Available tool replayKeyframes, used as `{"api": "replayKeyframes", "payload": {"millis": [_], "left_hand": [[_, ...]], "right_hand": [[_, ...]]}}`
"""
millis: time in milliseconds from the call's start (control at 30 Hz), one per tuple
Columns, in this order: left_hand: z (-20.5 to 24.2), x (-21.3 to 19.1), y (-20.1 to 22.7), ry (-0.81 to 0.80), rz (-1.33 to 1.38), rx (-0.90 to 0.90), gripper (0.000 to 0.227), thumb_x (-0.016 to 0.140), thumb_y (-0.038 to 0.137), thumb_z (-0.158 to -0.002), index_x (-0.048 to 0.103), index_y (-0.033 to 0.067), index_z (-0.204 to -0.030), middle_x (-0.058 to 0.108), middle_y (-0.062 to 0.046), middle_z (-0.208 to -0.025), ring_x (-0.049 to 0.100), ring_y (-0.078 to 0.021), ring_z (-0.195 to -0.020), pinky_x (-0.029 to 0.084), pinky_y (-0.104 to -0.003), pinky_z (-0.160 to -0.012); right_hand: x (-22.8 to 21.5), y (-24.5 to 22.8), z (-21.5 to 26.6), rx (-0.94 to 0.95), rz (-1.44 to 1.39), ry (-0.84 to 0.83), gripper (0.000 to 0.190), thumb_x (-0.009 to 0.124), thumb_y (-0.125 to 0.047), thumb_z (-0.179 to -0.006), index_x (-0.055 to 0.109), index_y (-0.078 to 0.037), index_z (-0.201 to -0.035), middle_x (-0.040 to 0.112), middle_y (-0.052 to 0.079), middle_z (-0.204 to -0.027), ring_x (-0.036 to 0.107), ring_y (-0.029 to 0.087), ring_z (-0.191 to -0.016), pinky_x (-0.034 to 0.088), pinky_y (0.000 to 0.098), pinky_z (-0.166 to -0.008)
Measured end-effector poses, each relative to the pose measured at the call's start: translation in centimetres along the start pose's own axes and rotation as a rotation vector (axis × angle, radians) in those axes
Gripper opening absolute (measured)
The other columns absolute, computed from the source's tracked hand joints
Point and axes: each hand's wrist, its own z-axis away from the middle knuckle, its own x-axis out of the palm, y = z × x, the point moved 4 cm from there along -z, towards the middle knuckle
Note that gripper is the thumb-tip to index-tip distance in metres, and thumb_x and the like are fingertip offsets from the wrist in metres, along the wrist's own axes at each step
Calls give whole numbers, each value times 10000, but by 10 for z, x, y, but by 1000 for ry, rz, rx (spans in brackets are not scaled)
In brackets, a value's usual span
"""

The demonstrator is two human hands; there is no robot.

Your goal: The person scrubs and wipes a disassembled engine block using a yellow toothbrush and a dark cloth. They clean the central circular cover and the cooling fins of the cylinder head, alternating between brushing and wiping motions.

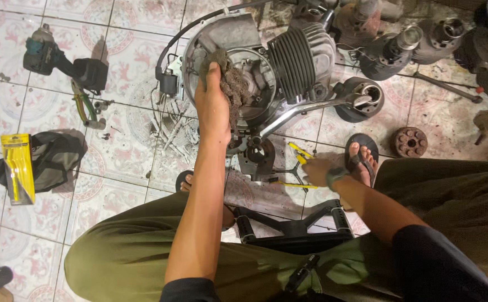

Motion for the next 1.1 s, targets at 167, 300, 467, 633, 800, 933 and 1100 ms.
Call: {"api": "replayKeyframes", "payload": {"millis": [167, 300, 467, 633, 800, 933, 1100], "left_hand": [[0, -8, 3, 39, 7, -28, 813, 443, 511, -906, 178, -44, -1437, 108, -357, -1465, 39, -548, -1368, 100, -710, -1069], [-4, -9, 1, 116, -4, -30, 825, 471, 552, -879, 231, 4, -1448, 162, -320, -1478, 99, -518, -1381, 123, -675, -1081], [-10, -6, -1, 105, 33, -63, 812, 461, 505, -895, 189, -17, -1454, 111, -340, -1483, 52, -526, -1381, 100, -668, -1078], [-7, 1, -2, 95, -8, -47, 822, 445, 516, -914, 172, -48, -1445, 92, -351, -1478, 60, -534, -1374, 114, -668, -1076], [-2, 11, 4, 134, -71, -77, 806, 427, 545, -901, 224, -5, -1455, 172, -295, -1490, 155, -466, -1386, 185, -636, -1074], [2, 16, -32, 141, -350, 5, 708, 438, 531, -901, 367, -32, -1325, 375, -304, -1328, 348, -462, -1269, 298, -564, -1036], [-2, 18, -81, 6, -625, 199, 565, 435, 497, -929, 525, 4, -1190, 544, -215, -1139, 547, -378, -1097, 441, -501, -923]], "right_hand": [[37, -57, -21, 136, -29, 91, 239, 546, -288, -807, 687, -94, -802, 647, 124, -749, 645, 326, -726, 507, 505, -627], [0, -48, -6, 230, -199, 115, 447, 531, -500, -686, 652, -131, -906, 648, 106, -830, 681, 310, -818, 518, 483, -670], [-43, -1, 19, 653, -391, 149, 532, 526, -408, -793, 455, -110, -1228, 651, 132, -1046, 611, 389, -1068, 327, 666, -884], [-29, 21, 19, 572, -372, 106, 485, 469, -438, -749, 577, -103, -1082, 614, 137, -1040, 649, 374, -974, 453, 539, -841], [-14, 20, 11, 534, -135, 350, 455, 526, -503, -692, 652, -153, -953, 617, 58, -881, 651, 299, -871, 492, 483, -710], [54, 53, -2, 435, -107, -111, 447, 535, -349, -763, 532, -140, -1158, 651, 89, -889, 668, 332, -900, 496, 549, -787], [-136, 44, 109, 479, -255, 0, 287, 524, -312, -784, 592, -115, -982, 676, 152, -826, 694, 374, -833, 493, 547, -795]]}}
